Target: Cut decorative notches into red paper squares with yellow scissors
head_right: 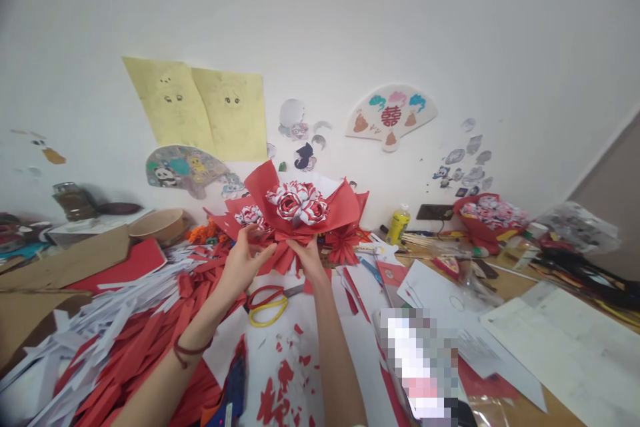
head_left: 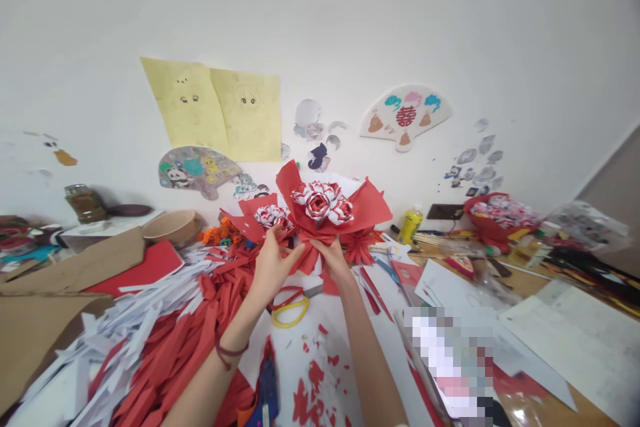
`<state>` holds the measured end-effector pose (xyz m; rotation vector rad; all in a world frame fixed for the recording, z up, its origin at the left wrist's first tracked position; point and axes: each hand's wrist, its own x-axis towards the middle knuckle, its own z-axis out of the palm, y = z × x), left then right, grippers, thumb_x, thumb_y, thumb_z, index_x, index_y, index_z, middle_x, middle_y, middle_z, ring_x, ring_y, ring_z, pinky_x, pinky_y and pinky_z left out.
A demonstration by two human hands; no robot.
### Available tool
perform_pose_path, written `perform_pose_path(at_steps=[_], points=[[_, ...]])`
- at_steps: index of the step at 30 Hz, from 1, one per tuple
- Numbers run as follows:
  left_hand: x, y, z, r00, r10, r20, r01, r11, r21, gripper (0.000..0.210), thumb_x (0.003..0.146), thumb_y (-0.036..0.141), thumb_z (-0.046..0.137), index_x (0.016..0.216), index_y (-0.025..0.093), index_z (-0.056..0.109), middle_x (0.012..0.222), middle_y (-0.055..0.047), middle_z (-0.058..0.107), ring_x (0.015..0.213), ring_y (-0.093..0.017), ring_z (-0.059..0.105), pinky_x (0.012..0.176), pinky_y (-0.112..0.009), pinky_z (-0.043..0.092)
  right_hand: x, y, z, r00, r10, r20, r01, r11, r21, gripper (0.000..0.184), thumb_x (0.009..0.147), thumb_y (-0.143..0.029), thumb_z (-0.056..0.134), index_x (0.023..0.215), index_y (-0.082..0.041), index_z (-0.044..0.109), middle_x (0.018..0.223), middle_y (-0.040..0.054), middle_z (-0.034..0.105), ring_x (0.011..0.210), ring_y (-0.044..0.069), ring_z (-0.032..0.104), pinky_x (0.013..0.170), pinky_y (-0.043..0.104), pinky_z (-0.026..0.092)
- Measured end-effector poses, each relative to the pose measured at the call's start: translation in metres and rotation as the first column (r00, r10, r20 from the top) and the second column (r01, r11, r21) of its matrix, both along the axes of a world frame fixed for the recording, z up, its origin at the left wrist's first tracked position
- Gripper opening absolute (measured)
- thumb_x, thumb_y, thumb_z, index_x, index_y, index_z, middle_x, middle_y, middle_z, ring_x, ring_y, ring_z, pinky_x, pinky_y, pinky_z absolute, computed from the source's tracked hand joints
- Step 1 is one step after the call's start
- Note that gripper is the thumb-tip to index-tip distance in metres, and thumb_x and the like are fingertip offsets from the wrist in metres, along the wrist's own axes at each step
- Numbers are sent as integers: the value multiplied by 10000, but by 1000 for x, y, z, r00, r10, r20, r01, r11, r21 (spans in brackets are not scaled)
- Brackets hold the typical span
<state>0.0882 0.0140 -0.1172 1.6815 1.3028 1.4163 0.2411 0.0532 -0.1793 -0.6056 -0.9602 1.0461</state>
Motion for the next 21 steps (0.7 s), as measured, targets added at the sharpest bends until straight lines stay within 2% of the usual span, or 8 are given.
perform_pose_path(at_steps=[3,6,9,13,17,21], points=[[1,-9,9,992,111,-59,-104,989,101,624,748,497,665,1257,211,442,1188,-115,620,762,-199,657,762,-336,484,0,5,-7,999,-37,33,37,999,-7,610,682,-299,743,1255,-274,533,1118,0,696,1071,204,636,1011,412,467],[4,-8,21,951,278,-137,-239,939,248,593,807,494,593,1291,202,413,1129,-114,639,815,-234,657,770,-342,472,-2,8,-11,996,-58,74,59,998,-9,589,674,-314,752,1232,-272,566,1087,2,705,1070,217,635,1019,430,459],[2,2,27,924,369,-102,-334,907,256,573,819,495,569,1271,168,438,967,-112,663,831,-279,646,757,-356,455,-4,10,-14,990,-93,109,95,995,-11,557,678,-330,758,1208,-280,594,1057,4,710,1095,227,621,1046,434,435],[-9,22,23,942,336,-16,-328,928,177,465,794,517,586,1076,151,524,707,-50,625,672,-249,618,665,-330,447,-7,13,-18,973,-178,144,182,983,-17,535,680,-360,759,1190,-300,611,1045,-1,708,1163,229,574,1123,441,345],[-16,43,18,949,295,111,-307,946,107,376,799,534,565,923,180,548,651,-15,624,589,-189,600,597,-284,453,-9,15,-22,954,-242,175,249,968,-22,546,679,-397,754,1197,-315,602,1082,0,694,1237,230,507,1162,482,268],[-23,54,19,929,307,209,-327,942,72,394,788,568,554,806,175,569,571,6,594,542,-156,565,542,-252,436,-11,14,-24,942,-280,184,286,958,-6,481,703,-376,743,1164,-314,621,1072,3,697,1261,217,482,1164,459,262]])
